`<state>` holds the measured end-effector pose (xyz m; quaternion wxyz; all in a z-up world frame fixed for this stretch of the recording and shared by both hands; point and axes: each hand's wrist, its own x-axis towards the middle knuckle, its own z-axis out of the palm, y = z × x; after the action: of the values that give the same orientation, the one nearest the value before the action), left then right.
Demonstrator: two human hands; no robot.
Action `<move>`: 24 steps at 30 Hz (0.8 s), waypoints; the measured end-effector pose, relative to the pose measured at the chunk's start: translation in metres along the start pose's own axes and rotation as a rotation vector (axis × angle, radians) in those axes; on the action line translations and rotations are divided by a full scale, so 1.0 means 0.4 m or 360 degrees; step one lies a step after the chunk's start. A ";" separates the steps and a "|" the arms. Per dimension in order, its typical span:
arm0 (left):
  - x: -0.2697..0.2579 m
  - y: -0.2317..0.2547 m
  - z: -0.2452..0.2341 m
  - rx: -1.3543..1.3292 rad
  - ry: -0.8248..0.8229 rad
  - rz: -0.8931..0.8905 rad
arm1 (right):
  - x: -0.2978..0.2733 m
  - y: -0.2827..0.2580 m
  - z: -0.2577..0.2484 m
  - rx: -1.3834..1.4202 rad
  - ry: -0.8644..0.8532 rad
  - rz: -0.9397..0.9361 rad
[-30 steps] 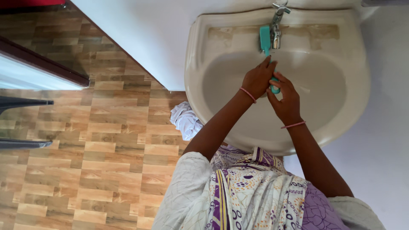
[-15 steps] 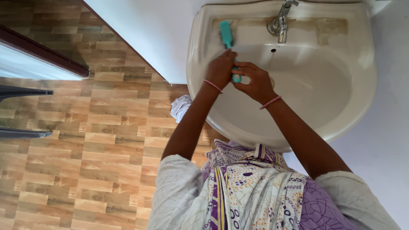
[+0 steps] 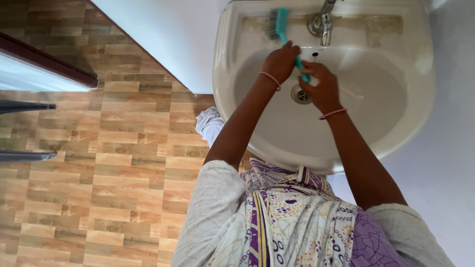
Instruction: The person cleans a sink using a brush, scrubbing the basin, the drain, and the faucet area.
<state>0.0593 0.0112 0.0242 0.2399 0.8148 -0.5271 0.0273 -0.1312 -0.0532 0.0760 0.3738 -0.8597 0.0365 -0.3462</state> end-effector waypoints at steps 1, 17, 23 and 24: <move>0.022 0.018 0.016 -0.0005 -0.0001 0.0010 | -0.005 -0.003 -0.016 -0.0009 0.0006 0.0003; -0.079 -0.066 -0.172 -0.0178 0.0147 0.0097 | 0.116 -0.107 0.085 -0.0421 -0.0259 -0.0326; -0.159 -0.170 -0.225 0.0278 0.0174 -0.0047 | 0.147 -0.137 0.184 -0.0278 -0.0400 -0.0467; -0.165 -0.185 -0.217 0.0345 0.0343 0.0139 | 0.144 -0.140 0.190 -0.0363 -0.0412 -0.0486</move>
<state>0.1125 0.1279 0.0546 0.2043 0.8045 -0.5272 0.1817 -0.0511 0.0155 0.1096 0.2190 -0.9292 -0.1033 -0.2792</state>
